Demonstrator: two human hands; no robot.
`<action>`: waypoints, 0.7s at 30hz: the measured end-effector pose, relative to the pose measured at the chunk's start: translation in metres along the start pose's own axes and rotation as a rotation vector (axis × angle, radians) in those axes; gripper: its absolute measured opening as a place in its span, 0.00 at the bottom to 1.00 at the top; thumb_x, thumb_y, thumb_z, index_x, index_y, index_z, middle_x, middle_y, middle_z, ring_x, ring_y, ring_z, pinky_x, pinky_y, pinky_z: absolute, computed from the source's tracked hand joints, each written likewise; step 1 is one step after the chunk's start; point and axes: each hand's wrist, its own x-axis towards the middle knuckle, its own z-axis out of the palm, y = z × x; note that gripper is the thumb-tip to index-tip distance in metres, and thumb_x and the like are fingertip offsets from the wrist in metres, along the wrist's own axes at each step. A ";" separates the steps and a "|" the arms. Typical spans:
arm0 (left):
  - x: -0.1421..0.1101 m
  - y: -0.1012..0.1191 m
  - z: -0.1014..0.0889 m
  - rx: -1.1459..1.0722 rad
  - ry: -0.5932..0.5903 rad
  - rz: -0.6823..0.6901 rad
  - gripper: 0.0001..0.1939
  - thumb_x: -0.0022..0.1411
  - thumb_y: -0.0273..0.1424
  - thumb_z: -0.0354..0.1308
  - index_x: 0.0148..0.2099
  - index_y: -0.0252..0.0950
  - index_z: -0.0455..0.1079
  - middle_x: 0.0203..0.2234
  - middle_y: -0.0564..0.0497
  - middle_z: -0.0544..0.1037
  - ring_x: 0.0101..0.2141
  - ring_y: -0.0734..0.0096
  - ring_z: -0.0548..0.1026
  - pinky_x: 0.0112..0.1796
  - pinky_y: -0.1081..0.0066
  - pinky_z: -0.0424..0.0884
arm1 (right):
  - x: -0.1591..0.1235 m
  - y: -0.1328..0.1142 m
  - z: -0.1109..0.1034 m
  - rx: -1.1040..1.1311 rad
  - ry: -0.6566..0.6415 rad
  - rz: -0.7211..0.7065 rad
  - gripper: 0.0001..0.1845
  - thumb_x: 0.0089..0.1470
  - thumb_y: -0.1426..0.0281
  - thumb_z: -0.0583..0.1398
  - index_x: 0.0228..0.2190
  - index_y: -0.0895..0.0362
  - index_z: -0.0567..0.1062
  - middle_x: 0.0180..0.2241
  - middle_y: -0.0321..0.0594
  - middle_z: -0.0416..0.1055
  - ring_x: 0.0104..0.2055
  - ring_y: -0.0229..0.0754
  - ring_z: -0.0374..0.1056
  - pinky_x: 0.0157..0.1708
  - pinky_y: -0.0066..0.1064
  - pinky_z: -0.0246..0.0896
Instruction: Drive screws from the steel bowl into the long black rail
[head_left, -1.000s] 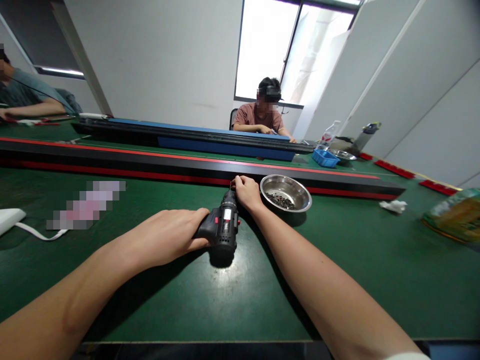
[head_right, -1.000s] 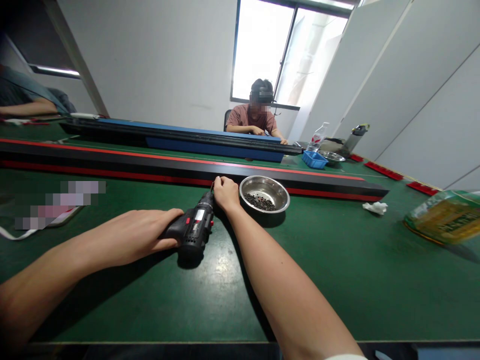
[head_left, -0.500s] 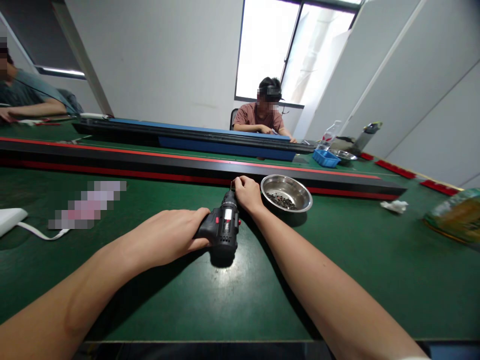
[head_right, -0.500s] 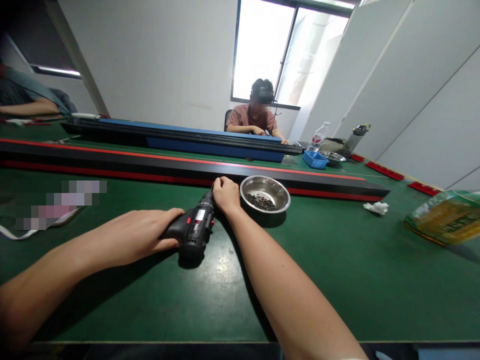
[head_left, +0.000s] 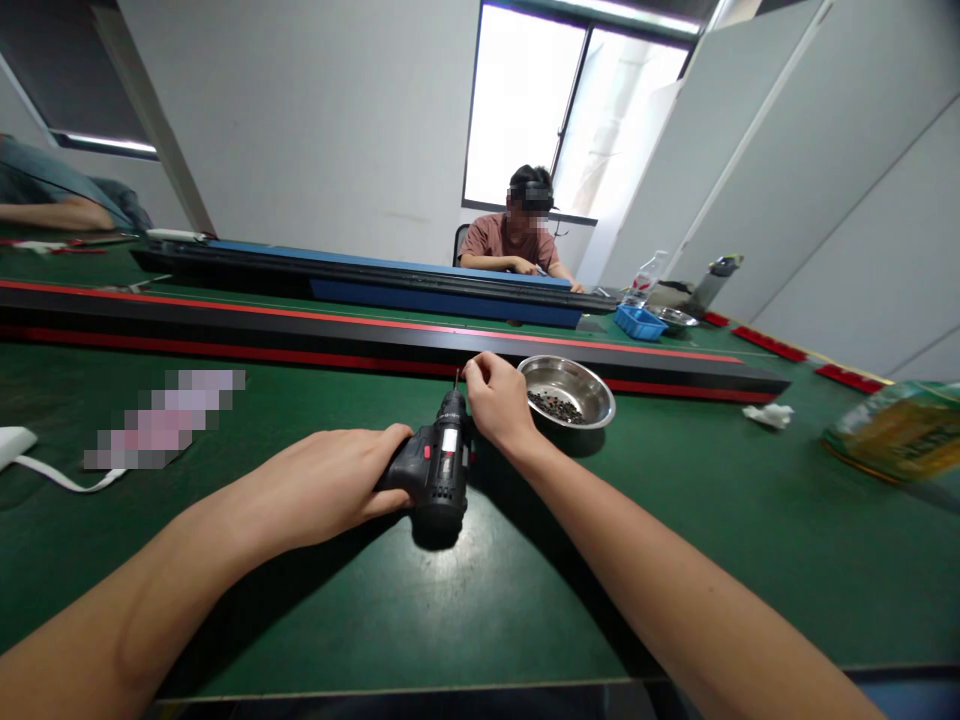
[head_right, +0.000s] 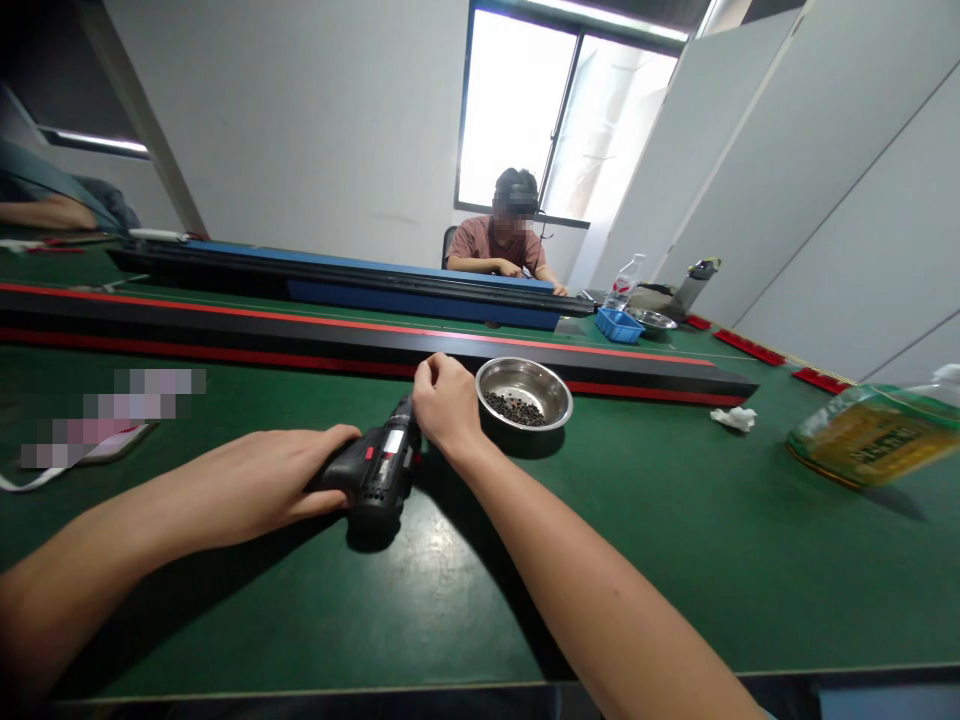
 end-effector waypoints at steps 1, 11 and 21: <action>0.000 0.000 0.000 0.001 -0.002 -0.003 0.23 0.69 0.48 0.56 0.60 0.44 0.68 0.48 0.44 0.85 0.46 0.48 0.83 0.42 0.60 0.72 | 0.000 0.000 -0.009 -0.025 0.032 -0.040 0.16 0.68 0.66 0.54 0.32 0.55 0.79 0.34 0.40 0.79 0.36 0.43 0.72 0.39 0.30 0.60; 0.000 -0.002 0.001 0.005 -0.010 -0.011 0.24 0.69 0.49 0.56 0.62 0.45 0.66 0.49 0.45 0.84 0.46 0.48 0.83 0.42 0.59 0.73 | 0.021 0.052 -0.086 -0.313 0.067 -0.001 0.19 0.70 0.65 0.53 0.33 0.56 0.81 0.34 0.45 0.81 0.37 0.47 0.74 0.39 0.32 0.57; -0.001 -0.007 0.004 -0.001 0.010 -0.002 0.27 0.68 0.51 0.55 0.64 0.46 0.67 0.50 0.43 0.84 0.47 0.47 0.83 0.43 0.58 0.74 | 0.024 0.076 -0.085 -0.432 -0.116 0.084 0.14 0.64 0.69 0.58 0.41 0.56 0.86 0.43 0.48 0.84 0.43 0.49 0.78 0.43 0.32 0.63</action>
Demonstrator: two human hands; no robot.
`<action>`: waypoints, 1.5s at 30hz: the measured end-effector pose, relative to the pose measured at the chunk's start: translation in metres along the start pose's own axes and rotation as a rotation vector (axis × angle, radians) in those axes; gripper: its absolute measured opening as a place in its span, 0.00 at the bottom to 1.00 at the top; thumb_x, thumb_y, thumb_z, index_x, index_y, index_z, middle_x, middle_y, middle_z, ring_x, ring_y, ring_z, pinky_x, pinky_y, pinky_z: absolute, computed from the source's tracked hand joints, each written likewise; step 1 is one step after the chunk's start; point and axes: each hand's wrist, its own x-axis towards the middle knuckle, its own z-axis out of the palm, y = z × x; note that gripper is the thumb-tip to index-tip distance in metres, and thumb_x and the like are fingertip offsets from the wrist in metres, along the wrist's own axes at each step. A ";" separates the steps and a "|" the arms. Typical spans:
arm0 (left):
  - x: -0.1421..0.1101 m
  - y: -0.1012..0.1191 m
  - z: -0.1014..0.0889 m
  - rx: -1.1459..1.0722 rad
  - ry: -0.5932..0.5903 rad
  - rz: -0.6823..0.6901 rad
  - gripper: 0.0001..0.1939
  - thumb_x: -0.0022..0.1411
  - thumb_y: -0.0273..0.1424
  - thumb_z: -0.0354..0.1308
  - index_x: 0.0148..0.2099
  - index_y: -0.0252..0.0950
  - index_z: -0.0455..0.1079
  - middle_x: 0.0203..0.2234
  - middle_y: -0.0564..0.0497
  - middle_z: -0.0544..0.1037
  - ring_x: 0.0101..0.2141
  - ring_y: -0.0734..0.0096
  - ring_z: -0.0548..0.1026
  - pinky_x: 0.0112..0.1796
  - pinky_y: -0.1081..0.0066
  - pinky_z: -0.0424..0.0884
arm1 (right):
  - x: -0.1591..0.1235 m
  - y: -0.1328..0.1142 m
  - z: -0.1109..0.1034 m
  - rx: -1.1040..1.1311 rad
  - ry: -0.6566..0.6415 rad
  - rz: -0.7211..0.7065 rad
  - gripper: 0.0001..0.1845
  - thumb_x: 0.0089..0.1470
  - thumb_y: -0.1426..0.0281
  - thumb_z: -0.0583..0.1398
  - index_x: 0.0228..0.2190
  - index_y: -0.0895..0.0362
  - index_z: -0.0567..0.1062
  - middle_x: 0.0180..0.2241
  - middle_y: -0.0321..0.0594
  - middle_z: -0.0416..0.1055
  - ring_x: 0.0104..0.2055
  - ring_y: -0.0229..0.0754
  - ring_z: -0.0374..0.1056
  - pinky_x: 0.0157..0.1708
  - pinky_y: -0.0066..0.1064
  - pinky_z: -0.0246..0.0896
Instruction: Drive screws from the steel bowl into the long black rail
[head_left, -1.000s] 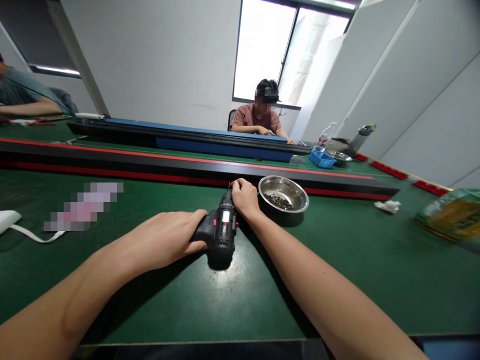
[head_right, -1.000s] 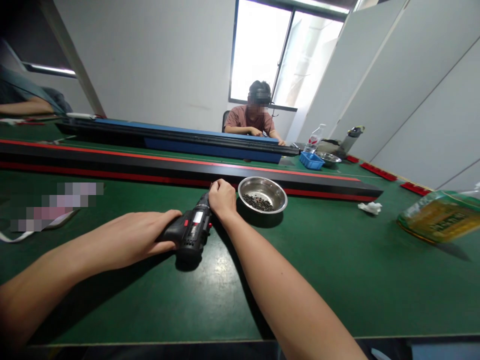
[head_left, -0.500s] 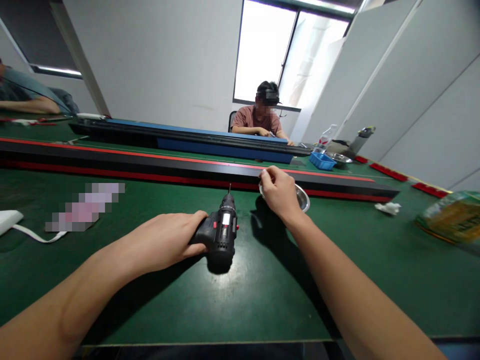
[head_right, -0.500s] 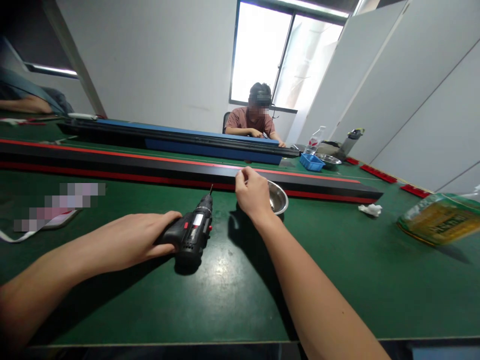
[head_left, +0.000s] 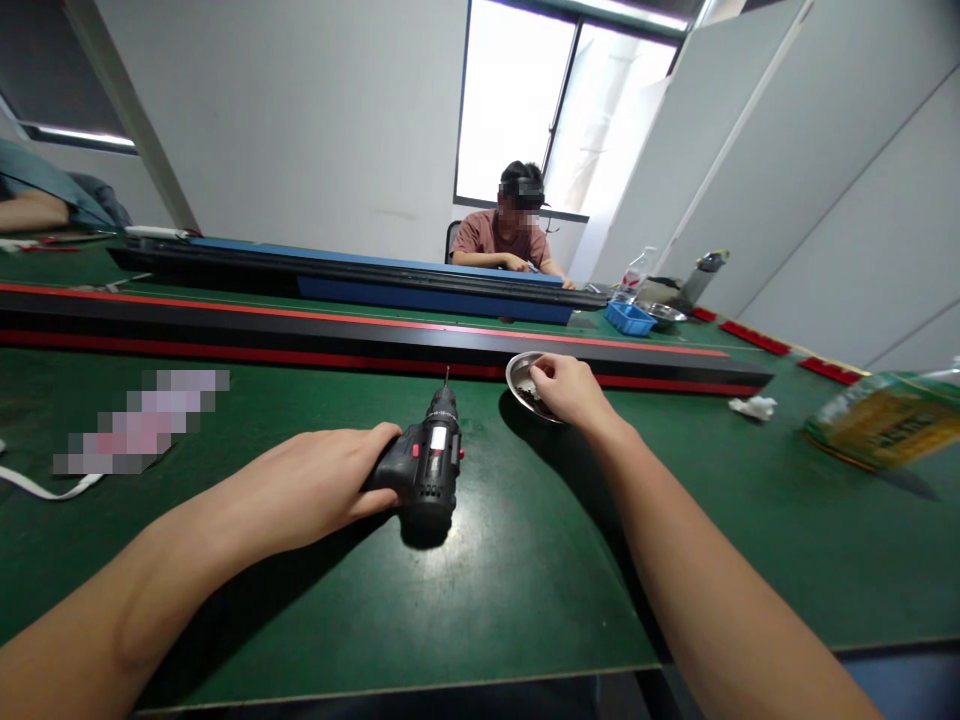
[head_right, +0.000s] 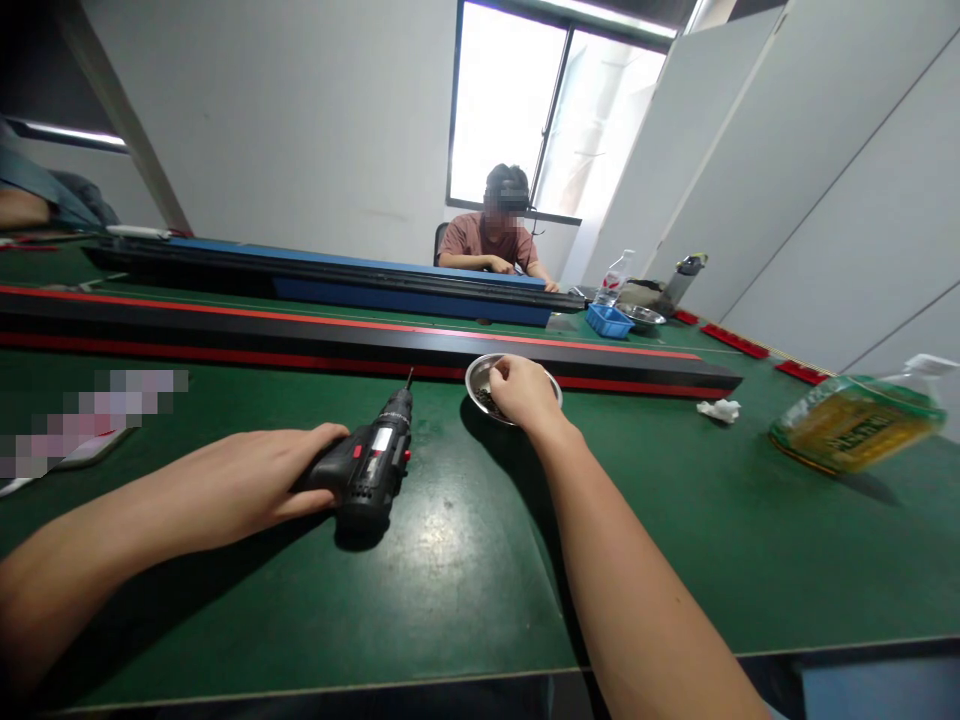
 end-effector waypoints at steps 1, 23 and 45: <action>0.000 0.000 0.000 -0.002 0.001 0.000 0.27 0.68 0.51 0.55 0.64 0.46 0.67 0.50 0.43 0.84 0.47 0.47 0.83 0.43 0.58 0.74 | 0.000 0.001 0.001 -0.019 -0.037 -0.006 0.14 0.62 0.70 0.60 0.42 0.55 0.86 0.44 0.48 0.84 0.44 0.49 0.78 0.43 0.32 0.64; 0.000 -0.001 0.000 0.003 -0.016 -0.004 0.27 0.69 0.52 0.54 0.64 0.46 0.67 0.51 0.44 0.84 0.47 0.47 0.83 0.44 0.59 0.74 | 0.000 0.004 0.016 -0.006 -0.168 0.025 0.08 0.55 0.73 0.67 0.36 0.54 0.87 0.40 0.47 0.85 0.43 0.50 0.80 0.42 0.33 0.68; -0.001 0.001 -0.001 0.018 -0.030 -0.007 0.27 0.70 0.52 0.53 0.64 0.46 0.65 0.52 0.45 0.83 0.48 0.46 0.83 0.45 0.56 0.74 | -0.004 -0.006 0.005 -0.006 -0.008 0.056 0.07 0.62 0.70 0.67 0.39 0.54 0.89 0.42 0.46 0.85 0.42 0.45 0.80 0.46 0.30 0.67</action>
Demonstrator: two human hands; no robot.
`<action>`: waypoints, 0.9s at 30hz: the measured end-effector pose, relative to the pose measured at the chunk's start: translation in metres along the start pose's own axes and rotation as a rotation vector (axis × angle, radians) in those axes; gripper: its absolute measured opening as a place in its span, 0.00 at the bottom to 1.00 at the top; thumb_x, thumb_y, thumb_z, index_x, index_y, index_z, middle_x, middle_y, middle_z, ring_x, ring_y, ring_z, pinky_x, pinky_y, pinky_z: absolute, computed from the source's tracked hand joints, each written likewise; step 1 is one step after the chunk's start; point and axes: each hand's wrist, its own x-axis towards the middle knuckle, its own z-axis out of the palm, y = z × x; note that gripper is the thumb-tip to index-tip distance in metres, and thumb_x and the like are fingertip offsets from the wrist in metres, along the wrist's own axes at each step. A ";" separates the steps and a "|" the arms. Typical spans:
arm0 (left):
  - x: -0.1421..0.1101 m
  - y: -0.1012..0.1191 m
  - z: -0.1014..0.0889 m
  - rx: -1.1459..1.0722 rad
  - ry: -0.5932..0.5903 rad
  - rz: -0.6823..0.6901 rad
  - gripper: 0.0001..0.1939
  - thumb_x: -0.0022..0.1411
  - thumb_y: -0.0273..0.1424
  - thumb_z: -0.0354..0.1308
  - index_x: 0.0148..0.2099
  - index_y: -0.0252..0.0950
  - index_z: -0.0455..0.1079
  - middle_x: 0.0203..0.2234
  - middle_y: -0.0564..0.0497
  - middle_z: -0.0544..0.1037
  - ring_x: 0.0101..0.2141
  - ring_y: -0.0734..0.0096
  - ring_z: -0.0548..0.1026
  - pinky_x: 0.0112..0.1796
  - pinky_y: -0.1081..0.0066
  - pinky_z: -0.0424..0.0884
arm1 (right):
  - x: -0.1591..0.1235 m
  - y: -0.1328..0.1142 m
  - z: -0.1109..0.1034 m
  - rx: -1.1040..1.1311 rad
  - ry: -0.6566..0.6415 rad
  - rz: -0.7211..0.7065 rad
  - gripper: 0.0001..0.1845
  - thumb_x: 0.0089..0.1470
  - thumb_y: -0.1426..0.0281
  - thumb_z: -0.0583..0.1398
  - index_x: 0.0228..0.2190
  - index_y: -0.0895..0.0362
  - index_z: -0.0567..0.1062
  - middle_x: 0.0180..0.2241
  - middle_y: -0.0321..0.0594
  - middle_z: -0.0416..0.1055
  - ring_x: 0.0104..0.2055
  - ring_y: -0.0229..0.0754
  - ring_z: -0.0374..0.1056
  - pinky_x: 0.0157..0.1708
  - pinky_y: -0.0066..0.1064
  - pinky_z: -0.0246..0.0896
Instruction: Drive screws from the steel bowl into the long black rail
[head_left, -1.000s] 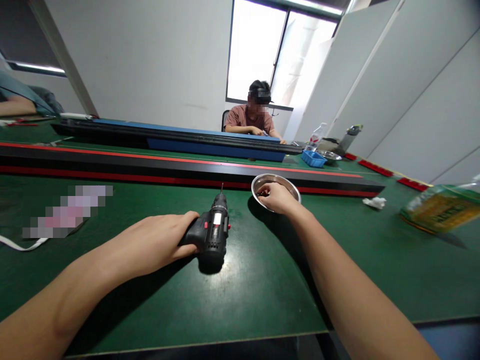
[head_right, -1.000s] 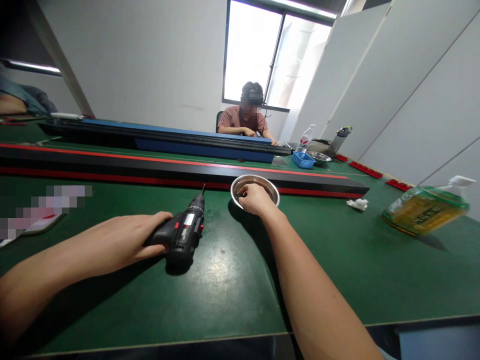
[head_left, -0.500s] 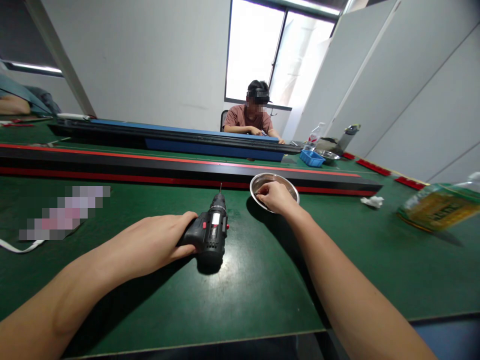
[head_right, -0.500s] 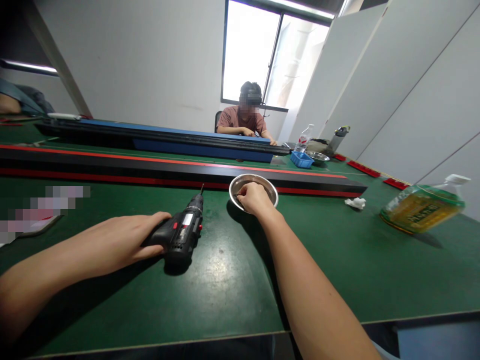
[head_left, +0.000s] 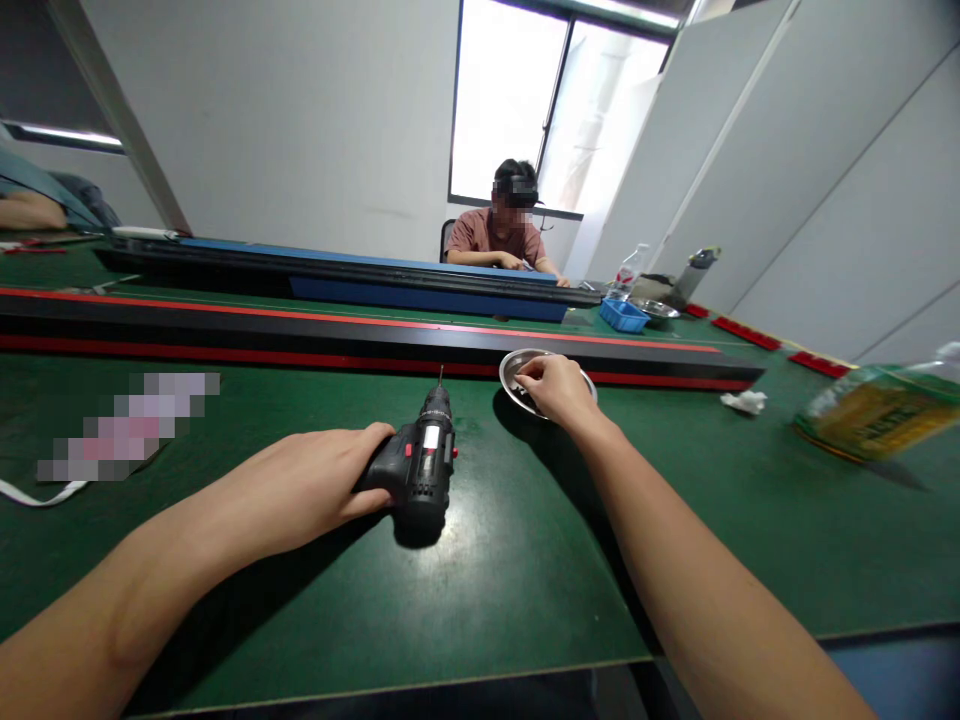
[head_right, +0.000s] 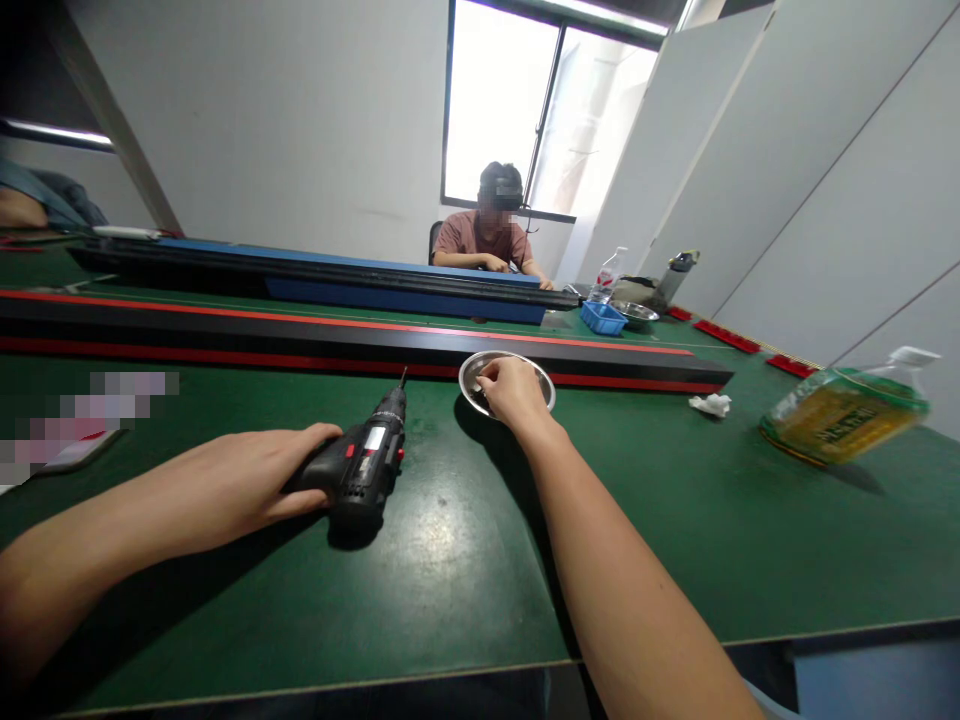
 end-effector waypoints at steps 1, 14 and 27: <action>0.000 0.000 0.000 0.000 0.002 0.003 0.27 0.70 0.52 0.52 0.64 0.46 0.66 0.51 0.45 0.83 0.48 0.46 0.83 0.45 0.56 0.74 | -0.001 -0.001 -0.001 0.005 0.010 0.008 0.08 0.62 0.70 0.67 0.39 0.54 0.89 0.42 0.46 0.85 0.43 0.45 0.80 0.46 0.30 0.67; -0.001 0.000 0.000 0.005 0.000 -0.009 0.27 0.70 0.52 0.53 0.65 0.46 0.65 0.52 0.45 0.83 0.49 0.45 0.82 0.45 0.56 0.73 | 0.001 -0.001 0.000 0.012 0.050 0.034 0.11 0.65 0.63 0.66 0.36 0.56 0.87 0.39 0.47 0.85 0.41 0.47 0.79 0.43 0.32 0.66; 0.000 -0.003 0.003 0.006 0.008 0.000 0.27 0.69 0.53 0.53 0.64 0.47 0.65 0.52 0.45 0.83 0.48 0.47 0.83 0.45 0.57 0.73 | 0.002 0.002 0.003 -0.043 0.076 -0.025 0.14 0.66 0.69 0.60 0.44 0.56 0.87 0.47 0.50 0.84 0.49 0.52 0.80 0.50 0.34 0.68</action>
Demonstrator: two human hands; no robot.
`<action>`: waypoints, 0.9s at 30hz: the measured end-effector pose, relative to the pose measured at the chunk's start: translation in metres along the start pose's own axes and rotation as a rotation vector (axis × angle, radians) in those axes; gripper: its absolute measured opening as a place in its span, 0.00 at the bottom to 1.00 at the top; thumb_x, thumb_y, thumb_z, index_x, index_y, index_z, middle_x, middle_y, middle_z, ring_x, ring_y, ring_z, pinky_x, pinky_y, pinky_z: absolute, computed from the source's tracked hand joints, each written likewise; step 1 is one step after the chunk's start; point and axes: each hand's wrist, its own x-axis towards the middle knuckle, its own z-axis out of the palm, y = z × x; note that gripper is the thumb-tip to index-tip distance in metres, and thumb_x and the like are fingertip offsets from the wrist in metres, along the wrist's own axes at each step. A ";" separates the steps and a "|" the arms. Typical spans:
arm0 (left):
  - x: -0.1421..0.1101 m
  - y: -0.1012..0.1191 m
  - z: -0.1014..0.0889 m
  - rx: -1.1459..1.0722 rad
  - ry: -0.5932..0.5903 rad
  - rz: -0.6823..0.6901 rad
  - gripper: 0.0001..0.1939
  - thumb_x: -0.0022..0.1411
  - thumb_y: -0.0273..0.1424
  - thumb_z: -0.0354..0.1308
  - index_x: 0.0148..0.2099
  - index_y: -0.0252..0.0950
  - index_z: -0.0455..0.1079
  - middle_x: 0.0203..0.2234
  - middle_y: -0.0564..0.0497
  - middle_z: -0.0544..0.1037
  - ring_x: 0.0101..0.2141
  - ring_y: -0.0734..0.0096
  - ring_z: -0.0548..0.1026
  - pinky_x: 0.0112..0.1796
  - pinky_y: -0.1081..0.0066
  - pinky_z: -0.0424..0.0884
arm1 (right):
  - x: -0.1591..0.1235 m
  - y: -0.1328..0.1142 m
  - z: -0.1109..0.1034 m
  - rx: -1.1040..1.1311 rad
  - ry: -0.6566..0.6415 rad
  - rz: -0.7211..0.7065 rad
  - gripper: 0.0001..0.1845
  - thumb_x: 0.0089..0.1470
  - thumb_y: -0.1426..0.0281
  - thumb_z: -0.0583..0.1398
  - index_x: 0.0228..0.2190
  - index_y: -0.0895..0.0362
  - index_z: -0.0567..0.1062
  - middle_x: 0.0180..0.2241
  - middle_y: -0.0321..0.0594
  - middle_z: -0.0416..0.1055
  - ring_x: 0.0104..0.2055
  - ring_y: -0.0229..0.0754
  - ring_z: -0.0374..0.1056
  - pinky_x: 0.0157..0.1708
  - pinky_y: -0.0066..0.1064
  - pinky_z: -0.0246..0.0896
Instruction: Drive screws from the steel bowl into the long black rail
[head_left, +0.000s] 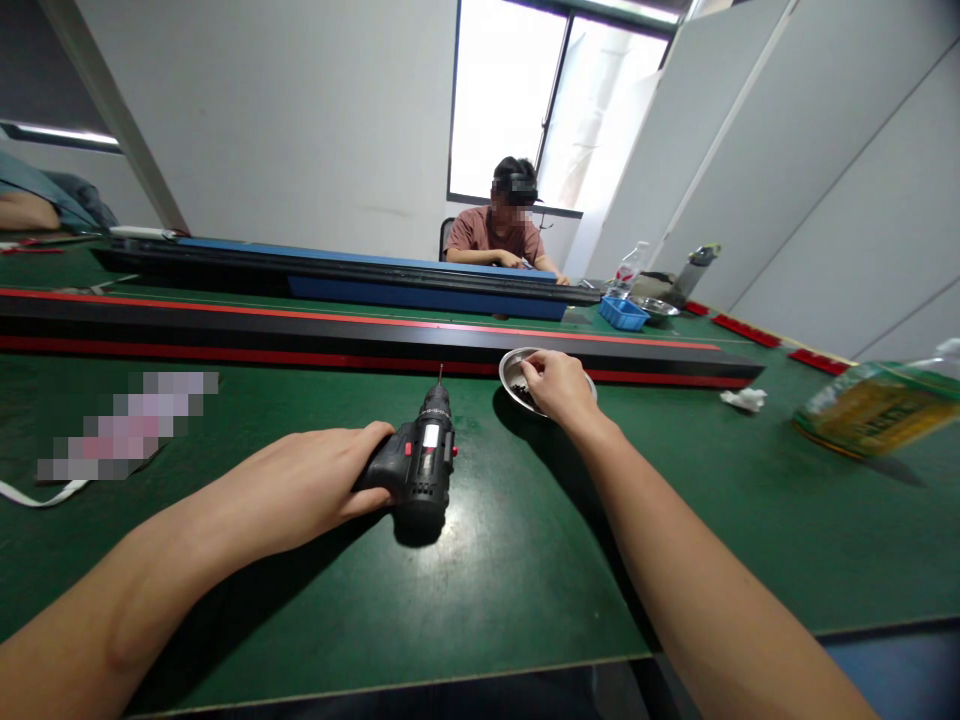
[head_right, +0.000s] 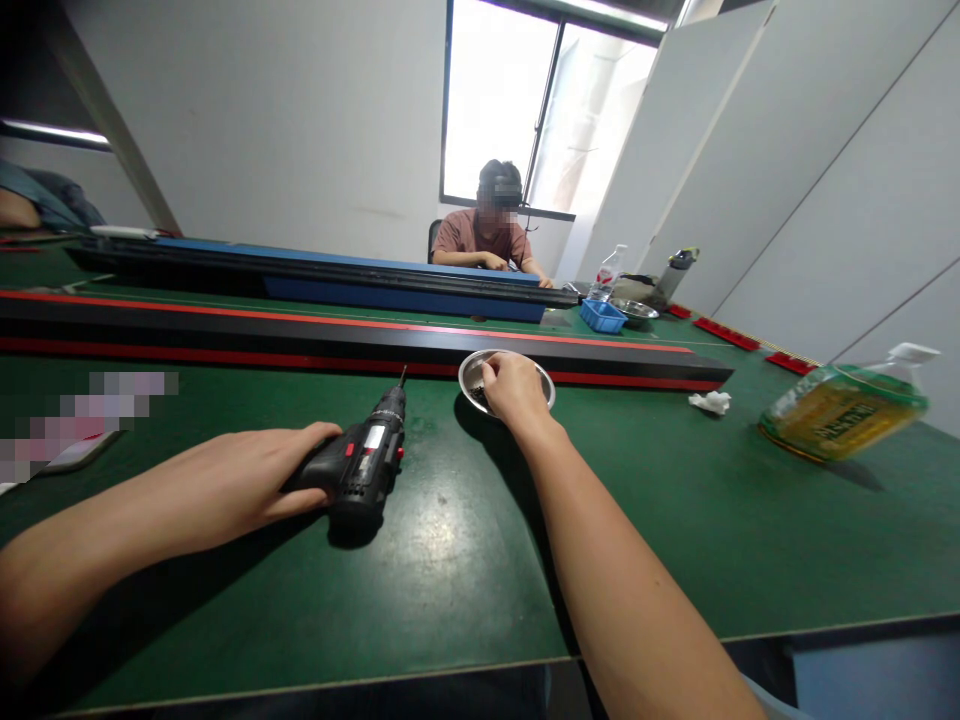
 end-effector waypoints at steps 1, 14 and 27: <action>0.000 0.000 0.000 0.000 -0.005 -0.003 0.27 0.69 0.53 0.53 0.64 0.47 0.65 0.52 0.44 0.83 0.48 0.47 0.83 0.45 0.58 0.73 | 0.000 0.000 0.000 -0.007 0.002 0.001 0.15 0.67 0.68 0.60 0.44 0.56 0.87 0.47 0.51 0.84 0.49 0.52 0.80 0.50 0.34 0.68; -0.001 0.000 0.000 0.016 -0.002 0.001 0.28 0.70 0.53 0.52 0.65 0.46 0.65 0.53 0.43 0.83 0.49 0.46 0.83 0.45 0.57 0.74 | 0.000 -0.001 -0.001 -0.007 -0.006 0.064 0.12 0.65 0.65 0.62 0.39 0.55 0.85 0.42 0.48 0.84 0.46 0.51 0.79 0.47 0.34 0.66; -0.003 0.007 -0.008 -0.039 0.019 -0.003 0.28 0.69 0.52 0.54 0.64 0.44 0.69 0.53 0.41 0.84 0.49 0.45 0.83 0.45 0.58 0.74 | 0.000 -0.001 0.000 -0.033 0.022 0.090 0.16 0.71 0.64 0.55 0.46 0.57 0.81 0.45 0.53 0.83 0.46 0.53 0.79 0.44 0.34 0.66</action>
